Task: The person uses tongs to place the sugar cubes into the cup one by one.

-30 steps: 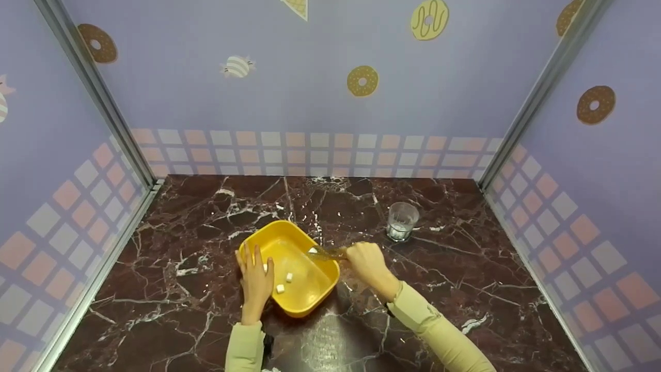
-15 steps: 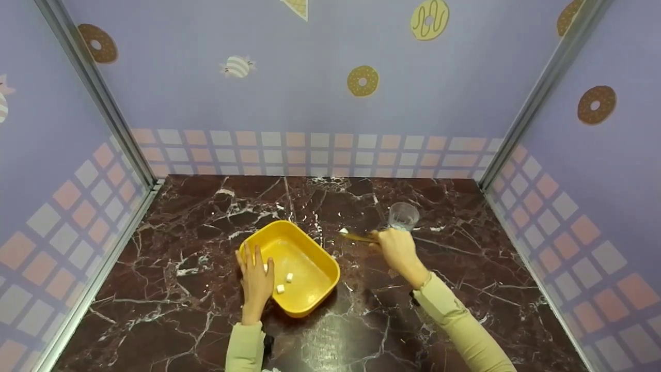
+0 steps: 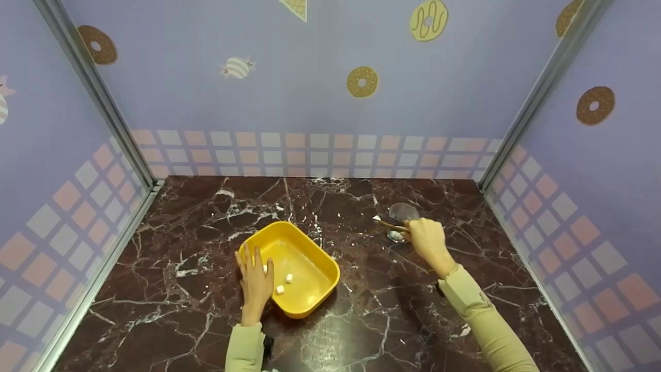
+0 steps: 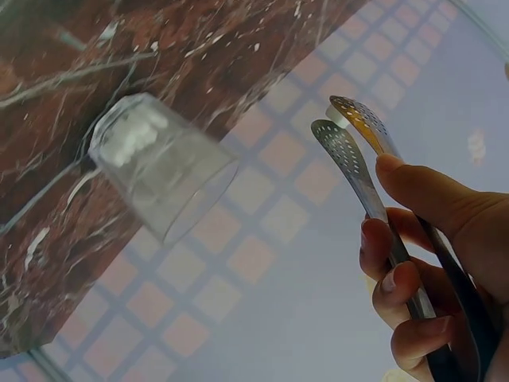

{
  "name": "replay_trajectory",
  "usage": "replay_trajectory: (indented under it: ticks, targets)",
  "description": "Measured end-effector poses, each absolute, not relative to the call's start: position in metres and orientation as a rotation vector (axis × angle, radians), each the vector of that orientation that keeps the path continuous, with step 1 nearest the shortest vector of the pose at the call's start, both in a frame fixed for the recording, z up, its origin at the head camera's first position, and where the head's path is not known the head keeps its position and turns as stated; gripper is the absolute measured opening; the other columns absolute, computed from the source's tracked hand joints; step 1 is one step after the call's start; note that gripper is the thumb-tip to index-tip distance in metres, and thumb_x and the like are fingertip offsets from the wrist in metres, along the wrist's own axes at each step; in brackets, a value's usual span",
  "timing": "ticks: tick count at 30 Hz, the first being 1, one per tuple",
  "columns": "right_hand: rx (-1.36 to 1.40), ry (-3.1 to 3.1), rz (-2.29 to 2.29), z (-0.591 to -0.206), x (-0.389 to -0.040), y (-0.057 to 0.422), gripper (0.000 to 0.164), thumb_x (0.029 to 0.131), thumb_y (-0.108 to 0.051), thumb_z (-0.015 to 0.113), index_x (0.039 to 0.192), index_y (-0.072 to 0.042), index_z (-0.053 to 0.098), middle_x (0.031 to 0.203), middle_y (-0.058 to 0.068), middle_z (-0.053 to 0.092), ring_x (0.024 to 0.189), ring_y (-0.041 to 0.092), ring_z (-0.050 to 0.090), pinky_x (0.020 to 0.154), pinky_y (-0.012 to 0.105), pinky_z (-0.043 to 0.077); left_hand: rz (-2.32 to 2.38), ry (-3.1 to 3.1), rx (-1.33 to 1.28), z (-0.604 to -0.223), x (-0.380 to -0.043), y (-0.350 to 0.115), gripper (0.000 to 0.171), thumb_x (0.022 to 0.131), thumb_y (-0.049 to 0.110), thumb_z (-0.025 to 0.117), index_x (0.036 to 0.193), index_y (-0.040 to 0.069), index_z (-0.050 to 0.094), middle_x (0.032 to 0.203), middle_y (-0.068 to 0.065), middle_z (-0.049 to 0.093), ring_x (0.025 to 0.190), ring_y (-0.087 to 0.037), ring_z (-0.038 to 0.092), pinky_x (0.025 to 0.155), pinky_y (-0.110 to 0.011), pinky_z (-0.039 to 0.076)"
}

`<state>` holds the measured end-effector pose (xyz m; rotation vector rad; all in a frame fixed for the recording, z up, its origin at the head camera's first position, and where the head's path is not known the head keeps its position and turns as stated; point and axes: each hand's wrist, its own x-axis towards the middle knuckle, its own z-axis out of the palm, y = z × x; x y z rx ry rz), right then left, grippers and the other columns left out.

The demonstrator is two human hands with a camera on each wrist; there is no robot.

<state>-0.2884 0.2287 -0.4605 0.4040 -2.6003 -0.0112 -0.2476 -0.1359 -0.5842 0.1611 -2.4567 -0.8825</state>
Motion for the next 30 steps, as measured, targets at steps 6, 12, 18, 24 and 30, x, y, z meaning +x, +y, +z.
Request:
replay_trajectory:
  ticks: [6, 12, 18, 24, 30]
  targets:
    - [0.370, -2.595, 0.026, -0.460, -0.296, 0.247, 0.022, 0.066, -0.023, 0.075, 0.058, -0.008, 0.061, 0.057, 0.014, 0.063, 0.050, 0.033, 0.058, 0.043, 0.045, 0.043, -0.890, -2.476, 0.166, -0.586, -0.248, -0.137, 0.046, 0.089, 0.017, 0.051, 0.127, -0.007, 0.042, 0.142, -0.026, 0.025, 0.132, -0.049, 0.011, 0.077, -0.064, 0.041]
    - [0.288, -2.601, 0.084, -0.459, -0.304, 0.265, 0.018, 0.066, -0.021, 0.074, 0.061, -0.009, 0.062, 0.059, 0.016, 0.063, 0.051, 0.037, 0.058, 0.043, 0.047, 0.042, -0.904, -2.466, 0.169, -0.585, -0.246, -0.136, 0.047, 0.089, 0.018, 0.051, 0.128, -0.006, 0.042, 0.143, -0.025, 0.024, 0.132, -0.048, 0.011, 0.075, -0.065, 0.041]
    - [0.240, -2.625, 0.105, -0.461, -0.310, 0.276, 0.016, 0.067, -0.020, 0.075, 0.063, -0.008, 0.064, 0.063, 0.018, 0.064, 0.054, 0.038, 0.059, 0.046, 0.049, 0.043, -0.906, -2.455, 0.158, -0.586, -0.246, -0.136, 0.047, 0.089, 0.018, 0.051, 0.129, -0.006, 0.041, 0.143, -0.026, 0.024, 0.132, -0.048, 0.010, 0.078, -0.065, 0.040]
    - [0.220, -2.626, 0.106, -0.466, -0.313, 0.280, 0.019, 0.067, -0.020, 0.075, 0.061, -0.007, 0.062, 0.064, 0.019, 0.064, 0.056, 0.040, 0.060, 0.047, 0.050, 0.043, -0.907, -2.465, 0.156, -0.586, -0.246, -0.136, 0.048, 0.089, 0.018, 0.050, 0.129, -0.006, 0.041, 0.143, -0.026, 0.024, 0.132, -0.049, 0.010, 0.075, -0.067, 0.040]
    - [0.218, -2.611, 0.109, -0.465, -0.314, 0.281, 0.020, 0.067, -0.021, 0.074, 0.061, -0.007, 0.061, 0.065, 0.021, 0.064, 0.056, 0.041, 0.059, 0.047, 0.051, 0.043, -0.923, -2.472, 0.154, -0.585, -0.247, -0.137, 0.048, 0.089, 0.018, 0.050, 0.130, -0.006, 0.040, 0.144, -0.026, 0.022, 0.133, -0.047, 0.008, 0.078, -0.066, 0.039]
